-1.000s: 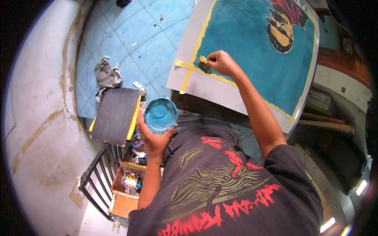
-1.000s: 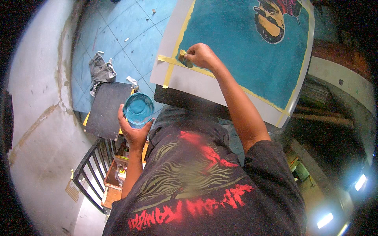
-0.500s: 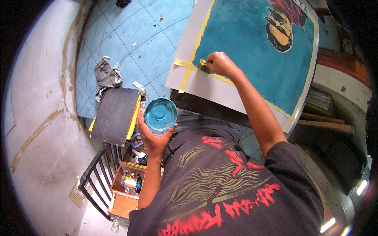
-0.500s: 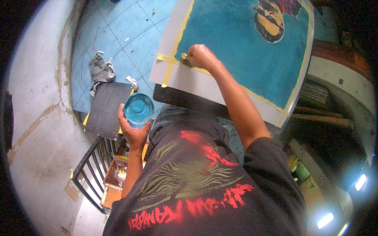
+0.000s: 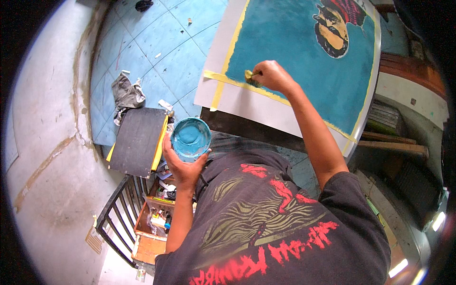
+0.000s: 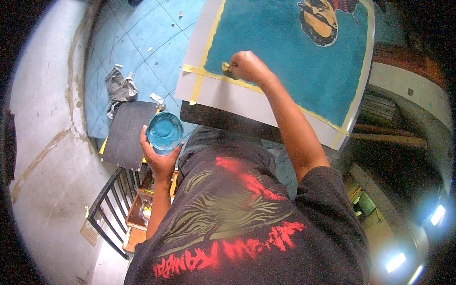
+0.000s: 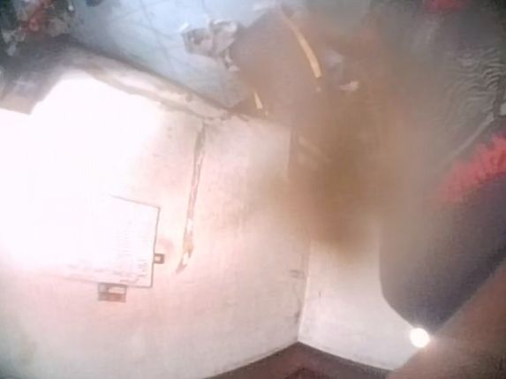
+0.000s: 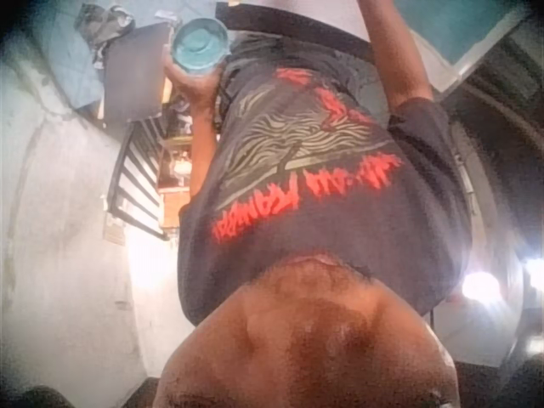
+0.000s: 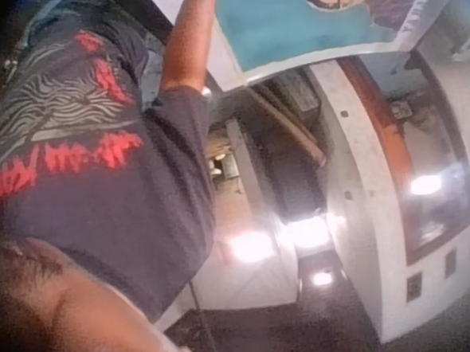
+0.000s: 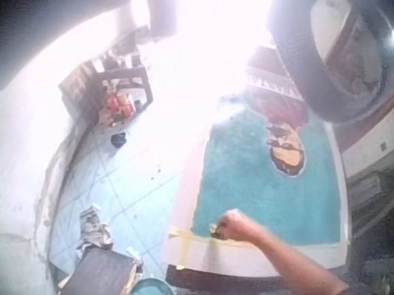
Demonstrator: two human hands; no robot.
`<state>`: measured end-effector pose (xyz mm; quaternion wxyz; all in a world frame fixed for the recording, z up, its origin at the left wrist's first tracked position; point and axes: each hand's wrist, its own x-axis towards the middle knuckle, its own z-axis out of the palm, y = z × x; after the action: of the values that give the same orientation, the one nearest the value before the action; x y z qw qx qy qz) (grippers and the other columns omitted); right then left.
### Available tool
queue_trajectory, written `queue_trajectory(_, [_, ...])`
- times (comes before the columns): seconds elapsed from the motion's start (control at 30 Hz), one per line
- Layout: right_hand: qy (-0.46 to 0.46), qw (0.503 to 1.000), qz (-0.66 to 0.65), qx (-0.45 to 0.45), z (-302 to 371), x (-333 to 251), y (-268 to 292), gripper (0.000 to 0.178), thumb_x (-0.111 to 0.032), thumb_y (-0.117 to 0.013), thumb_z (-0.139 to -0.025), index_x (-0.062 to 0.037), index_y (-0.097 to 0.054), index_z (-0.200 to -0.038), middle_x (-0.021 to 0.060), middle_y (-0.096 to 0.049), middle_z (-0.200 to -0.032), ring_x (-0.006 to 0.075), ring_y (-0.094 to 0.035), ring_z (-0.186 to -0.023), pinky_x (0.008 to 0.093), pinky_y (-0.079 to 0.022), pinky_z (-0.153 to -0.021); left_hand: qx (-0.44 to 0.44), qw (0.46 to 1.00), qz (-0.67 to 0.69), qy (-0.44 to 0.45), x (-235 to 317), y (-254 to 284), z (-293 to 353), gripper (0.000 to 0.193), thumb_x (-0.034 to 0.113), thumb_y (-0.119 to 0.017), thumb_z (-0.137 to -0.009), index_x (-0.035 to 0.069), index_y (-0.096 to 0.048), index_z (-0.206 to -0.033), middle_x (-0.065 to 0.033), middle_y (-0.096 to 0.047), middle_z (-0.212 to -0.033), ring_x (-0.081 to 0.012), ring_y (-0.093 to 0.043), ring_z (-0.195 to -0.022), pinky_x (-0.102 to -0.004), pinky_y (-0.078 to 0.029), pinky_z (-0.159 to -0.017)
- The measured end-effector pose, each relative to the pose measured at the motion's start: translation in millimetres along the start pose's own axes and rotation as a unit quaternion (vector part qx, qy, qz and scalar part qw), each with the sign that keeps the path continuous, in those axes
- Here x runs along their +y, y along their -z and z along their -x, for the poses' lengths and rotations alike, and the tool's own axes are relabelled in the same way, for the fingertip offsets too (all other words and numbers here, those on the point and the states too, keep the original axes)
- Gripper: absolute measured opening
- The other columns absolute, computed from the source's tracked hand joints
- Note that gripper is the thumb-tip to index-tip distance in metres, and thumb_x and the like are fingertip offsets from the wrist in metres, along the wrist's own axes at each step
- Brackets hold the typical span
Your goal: The person applies teal paint to a large poster using a sponge, repeatedly dipping the sponge into a container and dabbing the surface. The person works on the background area around a printed portrait, moving across the poster to cover the taped-off region.
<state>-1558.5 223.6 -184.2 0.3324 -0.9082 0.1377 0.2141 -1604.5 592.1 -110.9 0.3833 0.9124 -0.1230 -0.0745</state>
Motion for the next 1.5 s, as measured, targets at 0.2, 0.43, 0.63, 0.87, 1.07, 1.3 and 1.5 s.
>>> queue_trajectory(0.2, [-0.009,1.0,-0.011,-0.01,5,-19,4,0.019,-0.012,-0.07,-0.078,-0.0007,-0.073,-0.094,0.0226,-0.069,-0.084,0.0356,-0.068,-0.078,0.0432,-0.053,-0.071,-0.004,1.0,0.002,0.0,4,-3,1,0.111,0.042,-0.092,-0.06,-0.003,-0.033,-0.143,-0.0226,-0.04,-0.143,-0.0381,-0.04,-0.134,-0.047,-0.032,-0.113])
queue_trajectory(0.43, [-0.001,1.0,-0.021,0.003,4,-9,6,0.02,-0.013,-0.071,-0.08,-0.0005,-0.073,-0.094,0.0219,-0.069,-0.082,0.0306,-0.068,-0.072,0.041,-0.051,-0.066,0.002,1.0,0.005,-0.008,5,-5,3,0.112,0.044,-0.091,-0.061,-0.004,-0.033,-0.143,-0.023,-0.04,-0.143,-0.0385,-0.04,-0.134,-0.0475,-0.032,-0.112])
queue_trajectory(0.63, [-0.003,1.0,-0.02,0.002,9,7,6,0.019,-0.014,-0.071,-0.08,-0.0006,-0.073,-0.094,0.0206,-0.069,-0.081,0.0299,-0.067,-0.071,0.0408,-0.051,-0.066,0.002,1.0,-0.006,-0.021,6,-9,4,0.112,0.044,-0.091,-0.061,-0.004,-0.033,-0.143,-0.0235,-0.04,-0.144,-0.0389,-0.04,-0.133,-0.0478,-0.032,-0.112])
queue_trajectory(0.87, [-0.024,1.0,0.002,-0.011,21,22,5,0.02,-0.013,-0.065,-0.077,-0.0041,-0.074,-0.093,0.0214,-0.07,-0.087,0.035,-0.069,-0.08,0.0445,-0.054,-0.072,-0.003,1.0,-0.016,-0.021,12,-9,4,0.113,0.043,-0.092,-0.061,-0.005,-0.032,-0.144,-0.0234,-0.039,-0.144,-0.0388,-0.039,-0.134,-0.0476,-0.032,-0.112])
queue_trajectory(1.07, [-0.033,0.999,-0.015,-0.023,32,29,9,0.019,-0.011,-0.068,-0.079,-0.0007,-0.073,-0.094,0.02,-0.07,-0.086,0.0321,-0.068,-0.076,0.0402,-0.053,-0.069,-0.004,1.0,-0.014,-0.025,14,-10,5,0.112,0.042,-0.092,-0.061,-0.004,-0.032,-0.144,-0.0232,-0.039,-0.144,-0.0386,-0.039,-0.134,-0.0475,-0.032,-0.112])
queue_trajectory(1.3, [-0.008,1.0,0.014,-0.026,36,34,18,0.021,-0.011,-0.068,-0.077,-0.0016,-0.074,-0.095,0.0206,-0.071,-0.088,0.0349,-0.069,-0.081,0.0417,-0.054,-0.073,-0.002,1.0,-0.003,-0.021,15,-10,5,0.111,0.041,-0.092,-0.061,-0.003,-0.032,-0.144,-0.0233,-0.039,-0.144,-0.0386,-0.039,-0.134,-0.0478,-0.032,-0.112])
queue_trajectory(1.5, [0.02,0.998,0.038,-0.035,28,32,16,0.019,-0.01,-0.067,-0.078,-0.0015,-0.074,-0.093,0.0204,-0.07,-0.086,0.0343,-0.069,-0.079,0.0411,-0.054,-0.072,-0.003,0.999,-0.006,-0.032,18,-11,4,0.111,0.041,-0.092,-0.061,-0.003,-0.032,-0.144,-0.0231,-0.04,-0.143,-0.0388,-0.04,-0.133,-0.0476,-0.032,-0.112])
